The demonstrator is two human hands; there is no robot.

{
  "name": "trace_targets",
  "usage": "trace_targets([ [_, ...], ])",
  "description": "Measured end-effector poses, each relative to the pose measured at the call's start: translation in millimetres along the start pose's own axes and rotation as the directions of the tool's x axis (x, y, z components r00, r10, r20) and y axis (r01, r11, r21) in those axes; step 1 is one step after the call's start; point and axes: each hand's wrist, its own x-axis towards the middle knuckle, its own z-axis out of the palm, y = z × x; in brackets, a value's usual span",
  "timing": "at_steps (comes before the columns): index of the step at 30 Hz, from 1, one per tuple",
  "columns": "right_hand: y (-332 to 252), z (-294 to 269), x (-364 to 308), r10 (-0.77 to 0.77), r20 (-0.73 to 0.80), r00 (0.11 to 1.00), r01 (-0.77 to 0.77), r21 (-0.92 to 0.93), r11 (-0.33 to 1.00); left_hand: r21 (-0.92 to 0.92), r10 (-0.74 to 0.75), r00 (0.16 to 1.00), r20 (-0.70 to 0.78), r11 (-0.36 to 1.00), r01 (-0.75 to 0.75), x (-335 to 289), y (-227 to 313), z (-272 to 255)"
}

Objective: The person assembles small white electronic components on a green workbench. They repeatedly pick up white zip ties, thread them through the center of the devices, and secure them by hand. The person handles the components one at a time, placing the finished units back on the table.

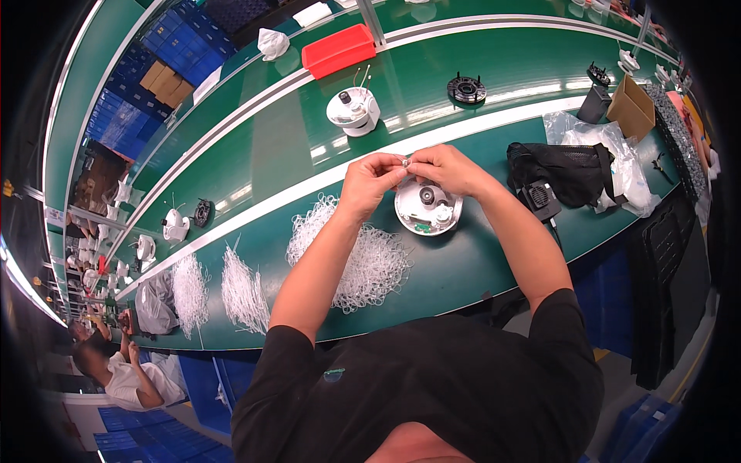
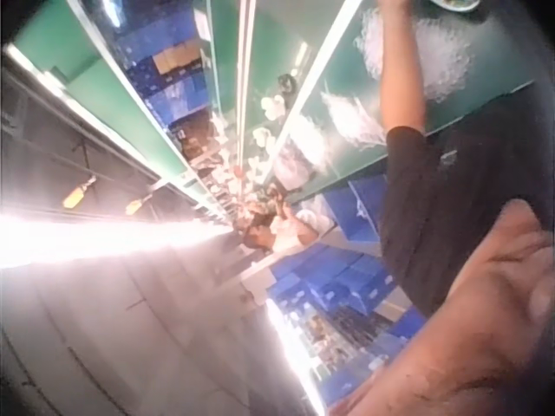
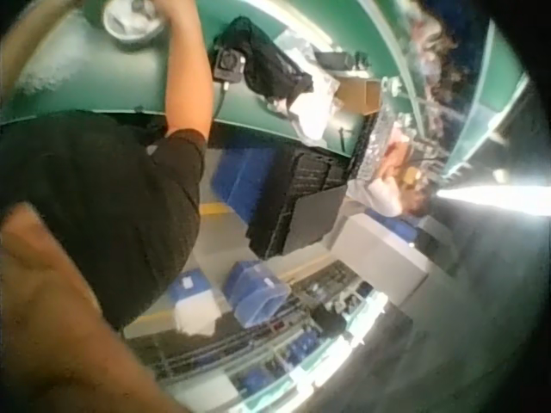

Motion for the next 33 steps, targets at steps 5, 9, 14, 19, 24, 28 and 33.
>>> trace_targets([
  [5,6,1,-1,-0.017,-0.043,0.999,0.022,0.11,0.994,0.254,-0.008,0.996,-0.086,0.967,0.029,-2,8,8],
  [9,11,4,-5,-0.066,-0.068,0.996,0.081,0.261,0.962,0.349,0.058,0.995,-0.084,0.937,-0.025,-6,-2,15],
  [14,18,5,-7,-0.042,-0.147,0.988,0.068,0.178,0.982,0.735,0.256,0.966,0.028,0.65,-0.193,-14,2,26],
  [19,28,3,-6,0.14,-0.107,0.984,-0.053,0.581,0.812,0.829,0.393,0.893,0.219,0.407,-0.382,-22,4,28],
  [24,33,0,-16,0.057,-0.047,0.997,-0.034,0.398,0.917,0.851,0.386,0.9,0.203,0.385,-0.357,-24,4,27],
  [28,15,-4,-19,-0.034,0.034,0.999,0.036,-0.054,0.998,0.846,0.397,0.906,0.147,0.424,-0.323,-24,-2,26],
  [33,14,-3,-14,-0.212,0.056,0.976,0.218,-0.363,0.906,0.84,0.399,0.905,0.147,0.432,-0.327,-24,-5,26],
])
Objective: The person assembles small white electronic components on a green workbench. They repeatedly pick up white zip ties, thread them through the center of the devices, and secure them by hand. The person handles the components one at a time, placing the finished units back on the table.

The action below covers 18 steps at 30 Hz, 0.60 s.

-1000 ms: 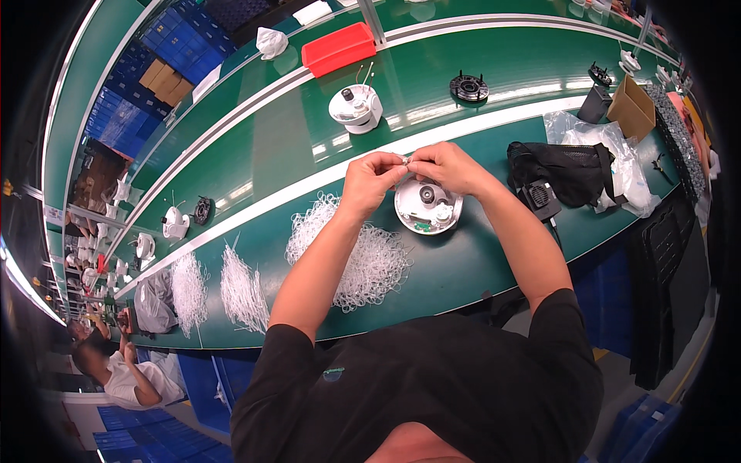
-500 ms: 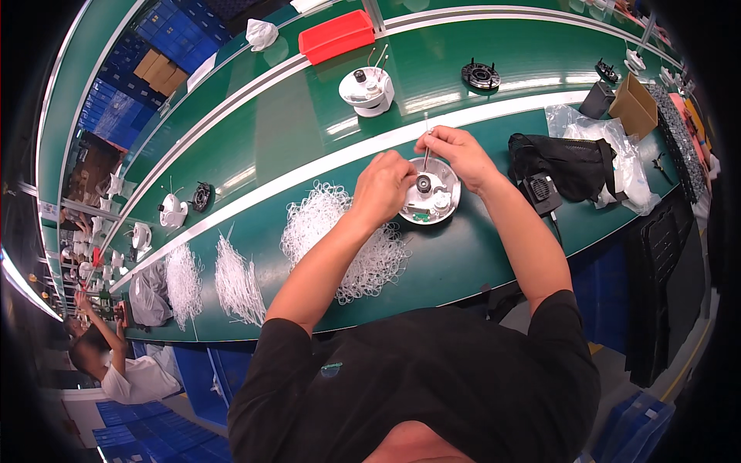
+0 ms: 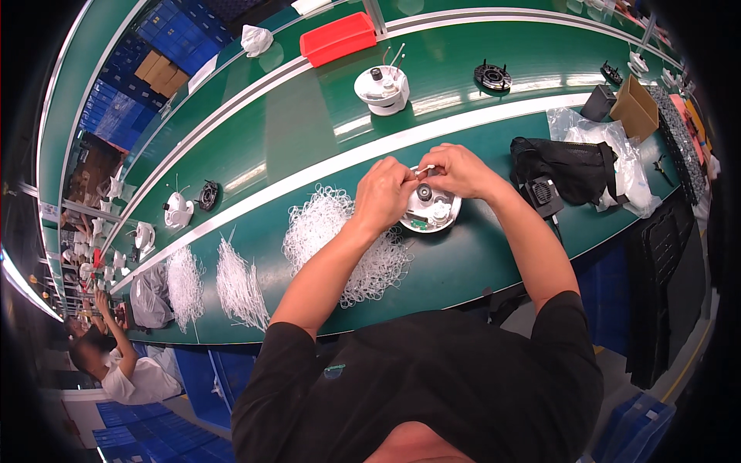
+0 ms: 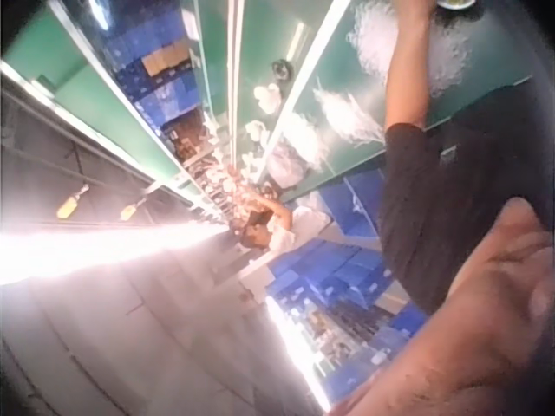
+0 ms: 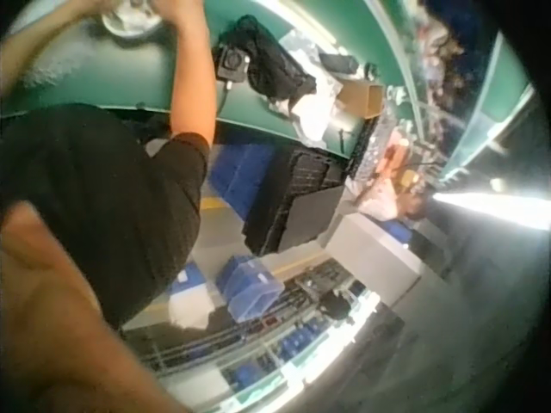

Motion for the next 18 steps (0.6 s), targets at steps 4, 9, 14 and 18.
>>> trace_targets([
  [4,-4,-8,-2,-0.013,0.023,1.0,0.013,-0.008,1.0,0.02,-0.037,0.999,-0.034,0.999,0.037,-1,-3,-2],
  [9,-2,-11,-3,-0.039,0.025,0.999,0.04,-0.063,0.997,-0.074,-0.183,0.983,0.028,0.98,0.185,-3,-9,-7],
  [14,-1,-11,0,0.134,-0.123,0.983,-0.081,0.36,0.93,-0.285,-0.428,0.787,0.444,0.765,0.577,-2,-8,-25],
  [18,25,-7,12,0.335,-0.324,0.885,-0.031,0.677,0.735,-0.467,-0.295,0.628,0.72,0.464,0.753,-7,-32,-22],
])
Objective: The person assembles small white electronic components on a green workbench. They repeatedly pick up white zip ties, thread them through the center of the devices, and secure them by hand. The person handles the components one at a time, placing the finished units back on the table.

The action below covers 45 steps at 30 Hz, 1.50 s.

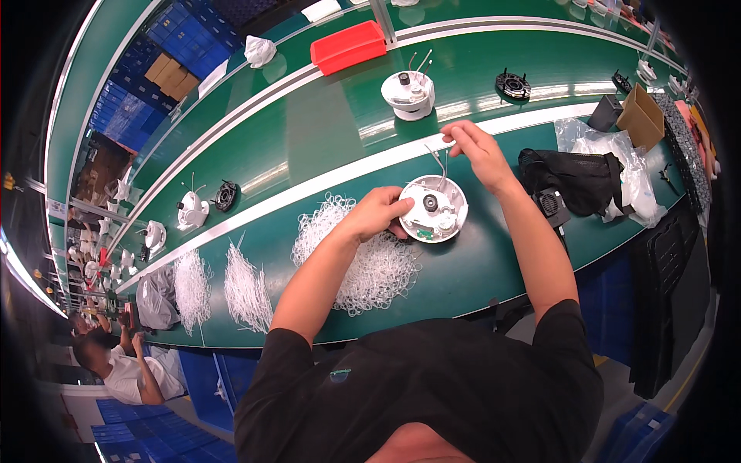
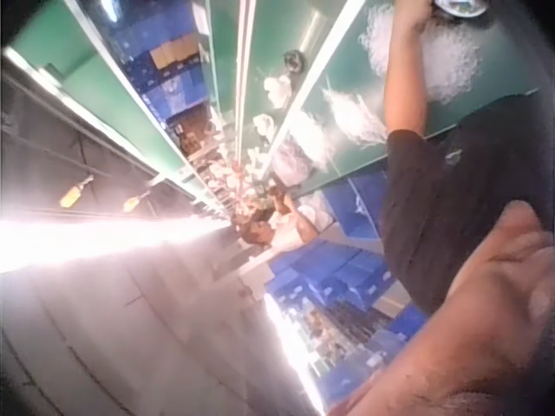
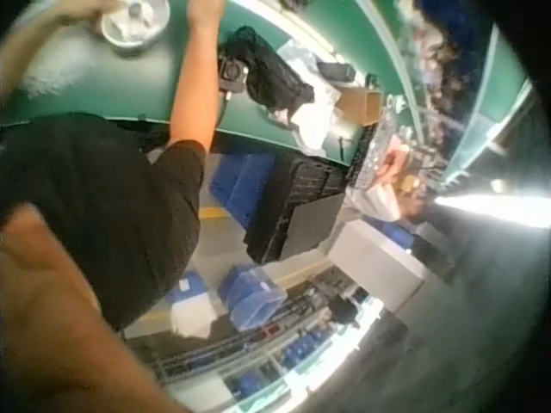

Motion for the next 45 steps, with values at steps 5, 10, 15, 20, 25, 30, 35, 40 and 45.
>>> trace_targets([
  [5,34,0,30,-0.261,-0.056,0.964,0.167,-0.639,0.751,-0.299,0.06,0.943,-0.327,0.94,-0.164,3,10,-35],
  [10,39,30,79,-0.4,0.074,0.913,0.279,-0.83,0.483,-0.488,0.038,0.79,-0.612,0.767,-0.415,50,9,-113],
  [15,44,43,120,-0.295,0.164,0.941,0.219,-0.961,0.166,-0.514,-0.061,0.676,-0.734,0.7,-0.495,91,-6,-162],
  [20,47,32,120,-0.391,0.176,0.903,0.251,-0.957,0.148,-0.563,-0.09,0.706,-0.703,0.677,-0.474,94,-13,-153],
  [25,17,45,52,-0.451,0.271,0.85,0.395,-0.895,0.208,-0.457,-0.019,0.919,-0.393,0.872,-0.177,61,19,-75],
  [30,-4,59,-23,-0.499,0.39,0.774,0.578,-0.756,0.305,-0.244,0.135,0.945,-0.3,0.946,-0.212,50,24,-34],
  [35,-52,44,-62,-0.471,0.003,0.882,0.367,-0.63,0.684,-0.138,0.187,0.937,-0.297,0.962,-0.235,17,6,-10],
  [40,-31,-8,-45,0.058,0.053,0.997,-0.023,-0.514,0.858,-0.068,0.198,0.969,-0.144,0.975,-0.209,1,2,3],
  [45,-19,-8,-45,0.227,0.281,0.933,-0.159,-0.244,0.957,-0.036,0.155,0.986,-0.054,0.987,-0.157,-3,-5,16],
])
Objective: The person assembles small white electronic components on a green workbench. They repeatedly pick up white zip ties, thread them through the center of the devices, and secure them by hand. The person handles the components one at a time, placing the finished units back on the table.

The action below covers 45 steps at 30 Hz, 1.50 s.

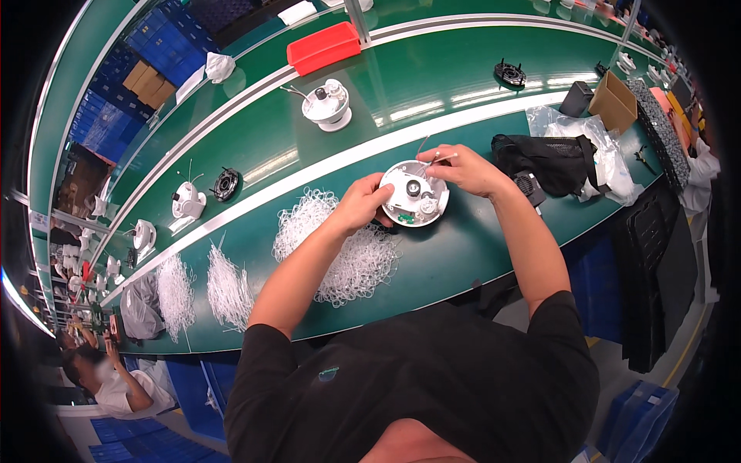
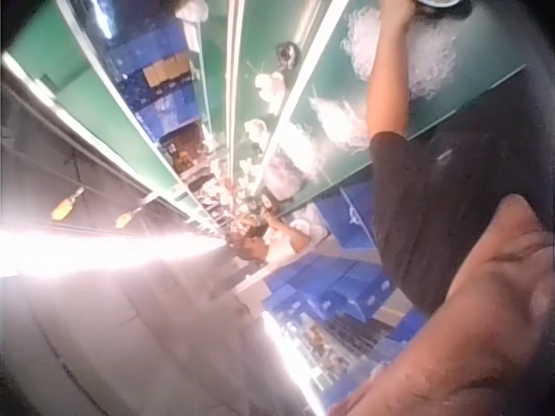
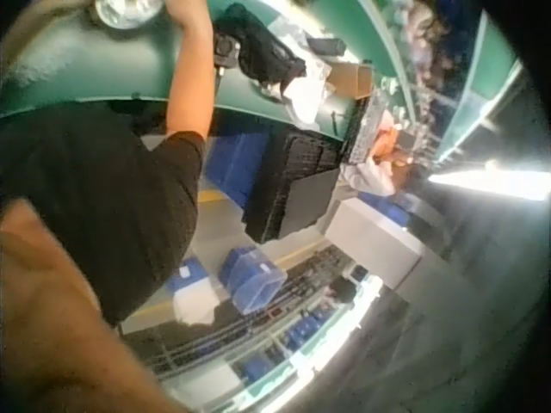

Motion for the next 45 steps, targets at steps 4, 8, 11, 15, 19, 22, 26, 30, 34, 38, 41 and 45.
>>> trace_targets([
  [4,7,-1,9,0.023,0.015,1.0,-0.024,0.076,0.997,0.025,-0.052,0.996,0.072,0.998,0.05,4,-6,-2],
  [8,9,5,13,0.037,0.004,0.999,-0.037,0.181,0.983,0.014,-0.056,0.994,0.097,0.998,0.055,-1,1,7],
  [11,-1,8,14,0.045,0.052,0.998,-0.053,0.169,0.984,-0.008,-0.063,0.992,0.109,0.998,0.064,-1,1,10],
  [15,0,8,24,0.003,0.124,0.992,-0.025,0.173,0.985,-0.039,-0.073,0.992,0.098,0.996,0.077,-3,-1,11],
  [19,2,8,24,0.001,0.051,0.999,-0.007,0.129,0.992,-0.078,-0.076,0.994,0.078,0.994,0.082,-3,-10,10],
  [22,-5,12,19,-0.027,-0.033,0.999,0.033,0.185,0.982,-0.025,-0.067,0.998,-0.01,0.997,0.067,-9,-9,13],
  [26,-11,15,14,0.039,-0.087,0.995,-0.02,0.212,0.977,0.135,0.011,0.984,-0.18,0.991,0.014,-14,3,-11],
  [30,-6,15,17,0.028,-0.119,0.993,-0.022,0.05,0.998,0.667,0.214,0.921,-0.325,0.742,0.063,-20,3,-54],
  [34,-10,21,12,-0.053,-0.147,0.988,0.036,-0.115,0.993,0.751,0.093,0.957,-0.274,0.643,0.153,-26,2,-66],
  [38,-10,17,10,-0.029,-0.138,0.99,0.008,-0.151,0.988,0.762,-0.026,0.986,-0.167,0.63,0.146,-32,15,-52],
  [41,-11,15,11,0.016,-0.159,0.987,-0.04,-0.148,0.988,0.784,-0.043,0.999,-0.009,0.62,0.034,-36,16,-42],
  [45,-7,16,11,-0.023,-0.185,0.982,-0.003,-0.138,0.99,0.923,-0.099,0.995,-0.029,0.379,0.064,-42,22,-26],
])
